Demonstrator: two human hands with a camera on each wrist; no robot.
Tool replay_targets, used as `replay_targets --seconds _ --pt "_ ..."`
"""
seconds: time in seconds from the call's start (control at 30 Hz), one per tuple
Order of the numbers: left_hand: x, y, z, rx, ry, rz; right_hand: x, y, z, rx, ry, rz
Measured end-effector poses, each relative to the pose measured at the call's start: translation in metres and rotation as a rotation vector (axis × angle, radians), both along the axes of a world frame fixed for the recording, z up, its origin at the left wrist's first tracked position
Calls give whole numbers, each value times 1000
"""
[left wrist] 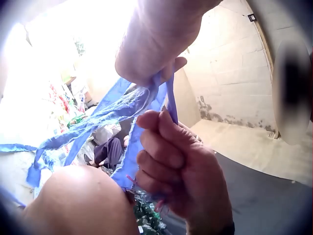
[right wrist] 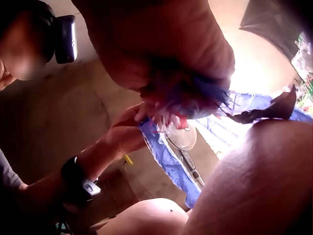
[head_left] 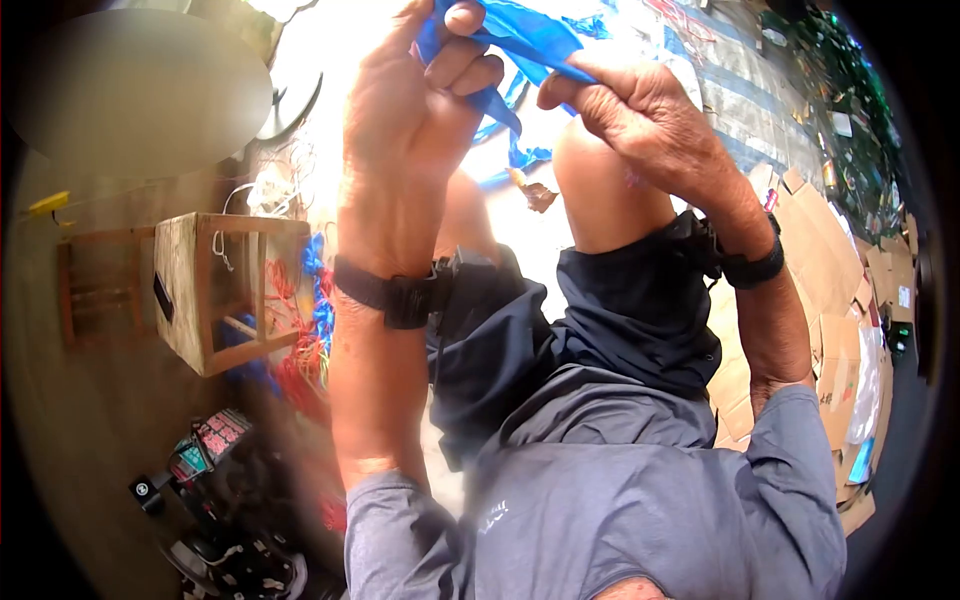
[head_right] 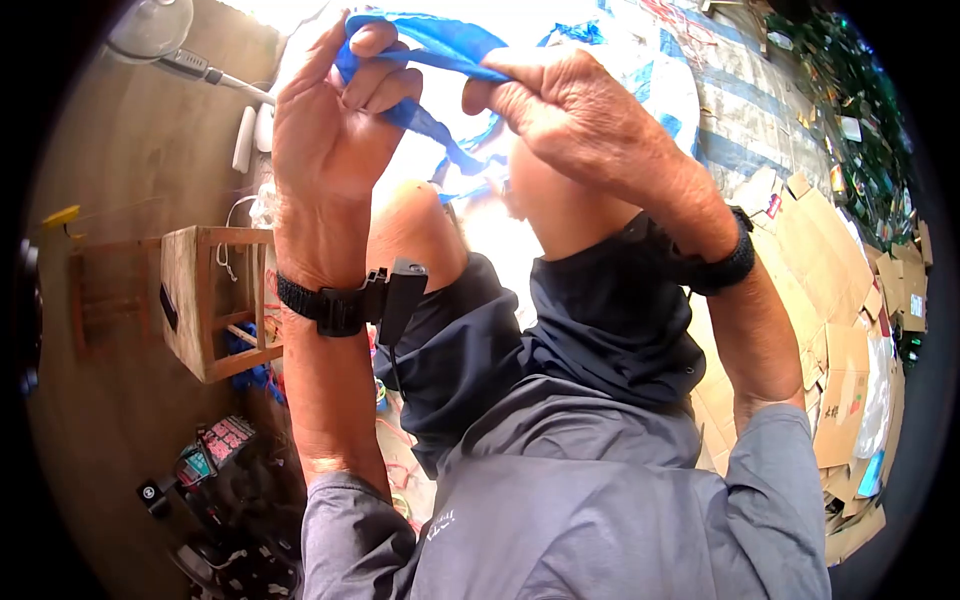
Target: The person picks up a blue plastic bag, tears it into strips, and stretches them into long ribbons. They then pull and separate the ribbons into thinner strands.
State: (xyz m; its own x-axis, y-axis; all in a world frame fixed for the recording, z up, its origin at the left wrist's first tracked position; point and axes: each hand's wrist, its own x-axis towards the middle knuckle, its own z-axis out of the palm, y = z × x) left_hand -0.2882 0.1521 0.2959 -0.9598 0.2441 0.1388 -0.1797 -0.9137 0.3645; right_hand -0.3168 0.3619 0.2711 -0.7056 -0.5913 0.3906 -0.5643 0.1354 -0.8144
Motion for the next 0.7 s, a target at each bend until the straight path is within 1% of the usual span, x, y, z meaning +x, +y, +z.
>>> replay_targets --seconds 0.03,0.07,0.1,0.13,0.2,0.27,0.33,0.37,0.43,0.47,0.5,0.53,0.6,0.63,0.7 --pt "0 -3 6 -30 -21 19 5 1 15 43 -170 4" --pt "-1 -5 12 -61 -43 39 5 2 22 71 -246 4" --pt "0 -6 13 -131 -56 130 3 2 23 83 -248 18" --pt "0 -9 13 -128 -54 136 0 2 22 96 -249 30" --pt "1 -13 12 -226 -111 254 -9 3 17 80 -218 46" --pt "0 -19 6 -253 -109 273 -11 0 18 60 -188 61" --pt "0 -24 -1 -280 -107 288 -11 -3 28 45 -297 57" --pt "2 -26 -5 -322 -99 324 -12 -3 32 103 -363 79" --pt "0 -30 -8 -360 -90 362 -6 -7 45 130 -381 44" --pt "-2 -31 -6 -513 -60 406 -4 -10 48 153 -401 9" --pt "-3 -33 -6 -666 -32 450 -4 -11 46 157 -365 15" --pt "-4 -36 -8 -664 -33 455 -2 -12 47 160 -363 20" --pt "-5 -41 -13 -700 -54 496 3 -15 50 159 -509 84" --pt "-3 -42 -15 -700 -59 500 4 -17 49 181 -491 59" --pt "0 -45 -18 -781 -81 585 4 -19 43 165 -447 42"
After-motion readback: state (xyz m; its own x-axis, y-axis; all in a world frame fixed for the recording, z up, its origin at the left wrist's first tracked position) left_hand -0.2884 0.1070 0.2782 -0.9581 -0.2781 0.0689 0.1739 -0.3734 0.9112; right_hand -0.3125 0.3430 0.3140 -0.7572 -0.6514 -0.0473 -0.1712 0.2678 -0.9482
